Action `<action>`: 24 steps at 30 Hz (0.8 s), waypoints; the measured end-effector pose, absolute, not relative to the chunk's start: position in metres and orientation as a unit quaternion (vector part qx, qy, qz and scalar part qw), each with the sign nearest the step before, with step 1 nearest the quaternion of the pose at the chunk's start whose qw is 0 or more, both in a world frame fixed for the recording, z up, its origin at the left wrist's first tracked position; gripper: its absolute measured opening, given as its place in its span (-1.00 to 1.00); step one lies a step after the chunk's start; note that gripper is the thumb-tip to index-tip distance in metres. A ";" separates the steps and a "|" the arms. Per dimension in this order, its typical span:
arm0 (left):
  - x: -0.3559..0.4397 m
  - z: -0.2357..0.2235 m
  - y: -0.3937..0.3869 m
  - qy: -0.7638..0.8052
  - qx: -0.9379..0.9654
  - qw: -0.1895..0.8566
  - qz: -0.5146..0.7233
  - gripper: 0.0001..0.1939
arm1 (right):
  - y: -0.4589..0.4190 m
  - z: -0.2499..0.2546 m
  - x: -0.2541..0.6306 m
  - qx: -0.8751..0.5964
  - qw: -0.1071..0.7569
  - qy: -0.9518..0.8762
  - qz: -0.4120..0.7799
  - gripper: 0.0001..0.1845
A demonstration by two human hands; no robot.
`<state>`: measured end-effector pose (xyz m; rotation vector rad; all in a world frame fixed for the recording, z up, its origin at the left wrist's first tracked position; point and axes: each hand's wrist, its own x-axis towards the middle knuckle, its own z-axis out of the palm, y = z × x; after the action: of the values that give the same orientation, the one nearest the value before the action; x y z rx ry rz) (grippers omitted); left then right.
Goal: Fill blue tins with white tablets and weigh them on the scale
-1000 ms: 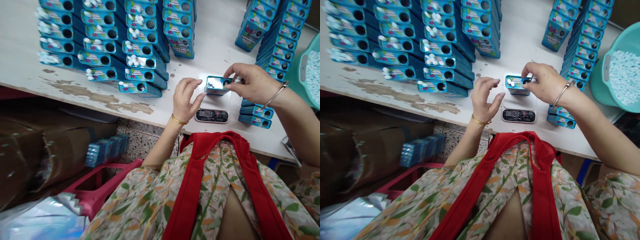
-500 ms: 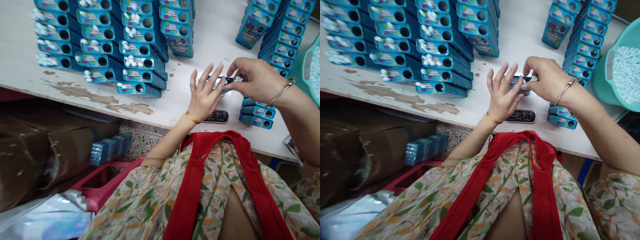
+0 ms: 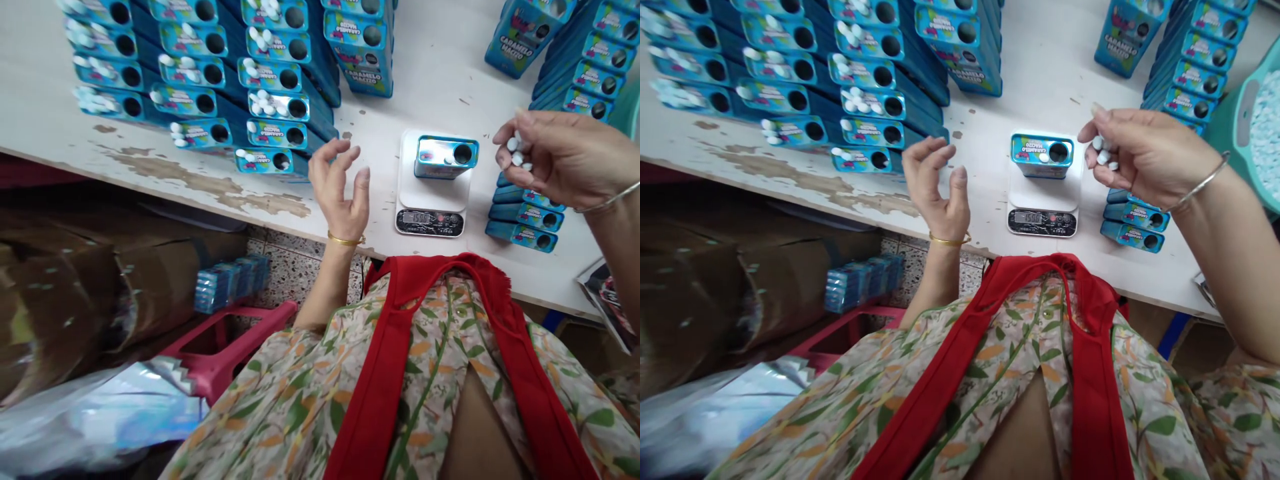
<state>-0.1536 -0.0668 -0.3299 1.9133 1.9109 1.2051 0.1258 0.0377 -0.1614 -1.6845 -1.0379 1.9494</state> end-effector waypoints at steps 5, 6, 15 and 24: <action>-0.160 -0.340 -0.076 0.627 0.639 0.027 0.445 -0.64 | 0.028 -0.169 0.142 -0.593 0.204 -0.374 0.684 -0.71; -0.159 -0.338 -0.076 0.630 0.639 0.031 0.440 -0.65 | 0.027 -0.169 0.142 -0.597 0.202 -0.383 0.676 -0.72; -0.146 -0.333 -0.073 0.646 0.624 0.139 0.417 -0.57 | 0.025 -0.169 0.120 -0.556 0.169 -0.525 0.622 -0.87; -0.136 -0.330 -0.070 0.642 0.648 0.103 0.396 -0.57 | 0.037 -0.175 0.107 -0.532 0.122 -0.627 0.555 -0.91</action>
<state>-0.1357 -0.0703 -0.3299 1.9124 1.8953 1.1671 0.1066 0.0368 -0.1752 -1.5538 -1.8310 1.6213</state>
